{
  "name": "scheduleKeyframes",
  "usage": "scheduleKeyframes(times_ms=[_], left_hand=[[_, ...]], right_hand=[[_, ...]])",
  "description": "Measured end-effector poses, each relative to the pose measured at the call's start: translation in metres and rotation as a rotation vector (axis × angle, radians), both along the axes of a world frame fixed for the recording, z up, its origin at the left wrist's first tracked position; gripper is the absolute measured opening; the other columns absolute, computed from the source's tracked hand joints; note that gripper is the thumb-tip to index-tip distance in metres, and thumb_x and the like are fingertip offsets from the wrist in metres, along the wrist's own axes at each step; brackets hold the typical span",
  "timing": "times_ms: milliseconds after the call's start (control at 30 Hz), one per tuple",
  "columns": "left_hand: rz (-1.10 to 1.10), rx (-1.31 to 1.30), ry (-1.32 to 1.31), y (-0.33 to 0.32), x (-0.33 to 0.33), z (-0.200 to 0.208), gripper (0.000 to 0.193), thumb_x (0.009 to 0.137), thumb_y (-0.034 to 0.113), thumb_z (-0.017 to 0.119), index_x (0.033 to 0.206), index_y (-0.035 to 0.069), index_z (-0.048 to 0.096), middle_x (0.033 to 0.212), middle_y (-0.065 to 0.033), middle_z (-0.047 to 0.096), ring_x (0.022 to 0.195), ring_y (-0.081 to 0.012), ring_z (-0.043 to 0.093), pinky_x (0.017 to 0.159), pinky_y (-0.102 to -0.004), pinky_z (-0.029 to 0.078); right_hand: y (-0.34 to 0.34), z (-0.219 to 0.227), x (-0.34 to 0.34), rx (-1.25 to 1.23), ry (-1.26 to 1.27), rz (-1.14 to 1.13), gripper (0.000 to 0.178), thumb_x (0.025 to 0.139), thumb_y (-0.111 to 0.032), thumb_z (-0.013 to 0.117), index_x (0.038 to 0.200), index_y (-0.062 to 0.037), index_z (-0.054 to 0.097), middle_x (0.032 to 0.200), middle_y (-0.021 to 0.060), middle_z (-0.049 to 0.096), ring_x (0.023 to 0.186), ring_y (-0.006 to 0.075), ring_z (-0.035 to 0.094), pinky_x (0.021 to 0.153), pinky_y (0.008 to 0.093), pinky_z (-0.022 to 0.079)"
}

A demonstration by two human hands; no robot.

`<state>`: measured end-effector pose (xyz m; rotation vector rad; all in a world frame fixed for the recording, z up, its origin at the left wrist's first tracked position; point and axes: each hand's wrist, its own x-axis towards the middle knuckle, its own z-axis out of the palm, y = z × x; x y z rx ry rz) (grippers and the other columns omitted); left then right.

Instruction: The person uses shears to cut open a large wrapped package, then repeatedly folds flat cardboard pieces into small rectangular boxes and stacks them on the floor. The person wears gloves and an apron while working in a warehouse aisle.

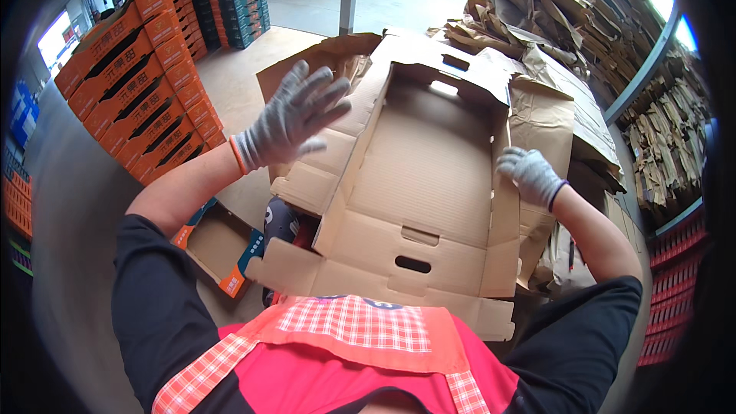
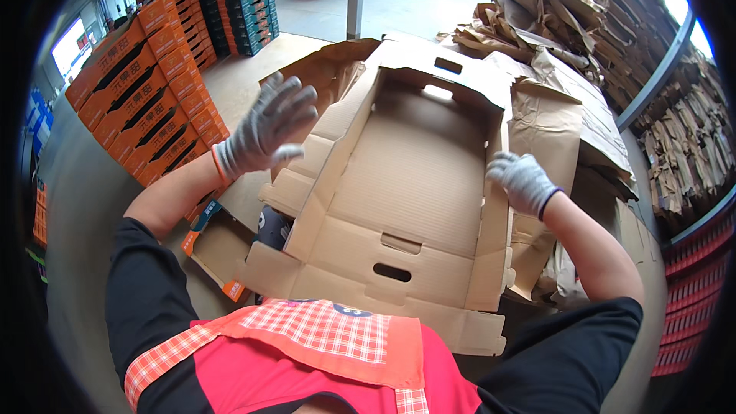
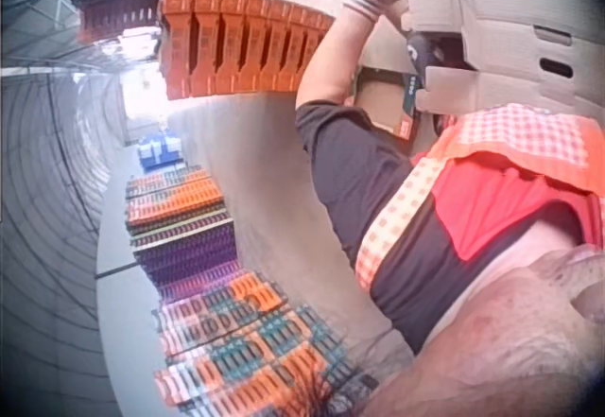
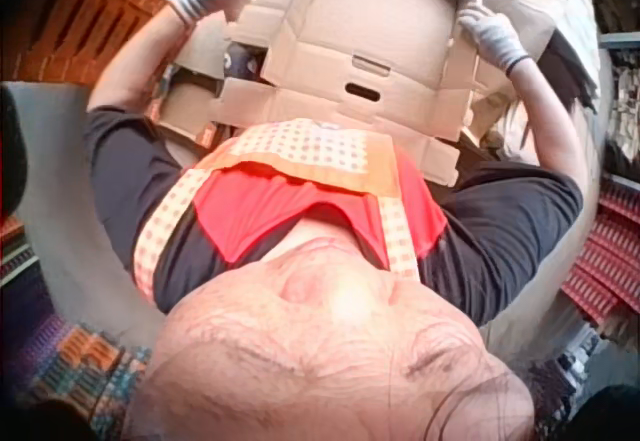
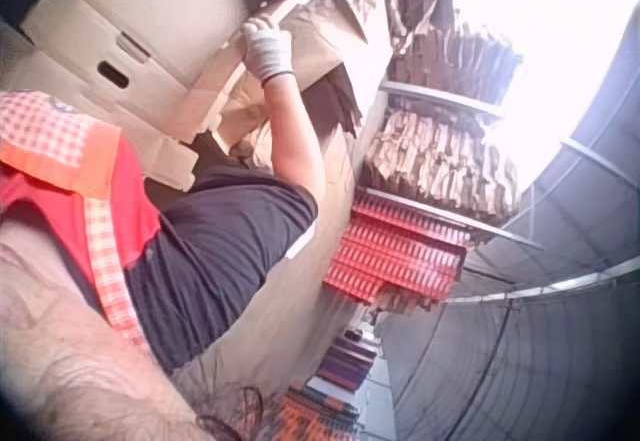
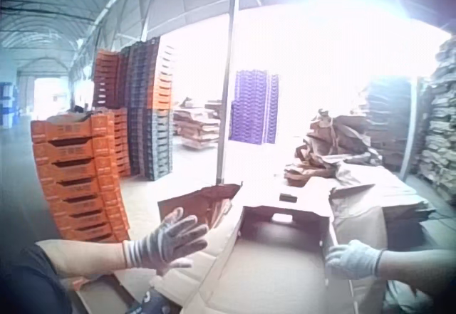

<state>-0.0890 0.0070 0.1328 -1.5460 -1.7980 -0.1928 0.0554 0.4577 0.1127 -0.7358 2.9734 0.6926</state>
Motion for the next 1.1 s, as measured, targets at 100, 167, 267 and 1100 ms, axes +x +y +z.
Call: scheduleKeyframes(times_ms=[100,167,267,1100], left_hand=[[-0.194,-0.783,-0.246,0.029,0.001,-0.025,0.090,0.067,0.052,0.078,0.144,0.025,0.041,0.158,-0.0032,0.024,0.146,-0.0296,0.020,0.117,-0.0599,0.012],[-0.226,-0.810,-0.279,0.049,0.004,-0.032,0.048,0.061,0.036,0.081,0.103,0.021,0.067,0.135,-0.0004,0.051,0.135,-0.0254,0.038,0.112,-0.0561,0.026],[-0.256,-0.535,-0.419,0.074,0.000,-0.021,0.031,0.070,0.039,0.081,0.061,0.014,0.064,0.071,0.0011,0.062,0.089,-0.0181,0.061,0.079,-0.0388,0.045],[0.181,-0.092,-0.701,0.041,0.012,-0.051,0.056,0.099,0.028,0.047,0.149,0.007,0.030,0.145,-0.0167,0.043,0.128,-0.0295,0.047,0.112,-0.0429,0.026]], right_hand=[[-0.031,0.003,0.065,-0.080,-0.301,0.326,0.049,0.064,-0.023,0.073,0.112,-0.0206,0.062,0.124,-0.0004,0.059,0.116,0.0194,0.056,0.084,0.0424,0.045],[-0.051,0.008,0.085,-0.165,-0.325,0.123,0.056,0.062,-0.030,0.078,0.115,-0.0198,0.061,0.112,0.0012,0.063,0.099,0.0210,0.063,0.081,0.0390,0.047],[-0.060,0.012,0.086,-0.487,-0.037,-0.281,0.057,0.067,-0.038,0.081,0.116,-0.0167,0.061,0.087,0.0066,0.064,0.079,0.0262,0.065,0.070,0.0383,0.051],[-0.045,0.005,0.059,-0.892,0.139,-0.313,0.073,0.077,-0.033,0.078,0.136,-0.0036,0.047,0.143,0.0181,0.044,0.129,0.0333,0.047,0.106,0.0371,0.040]])
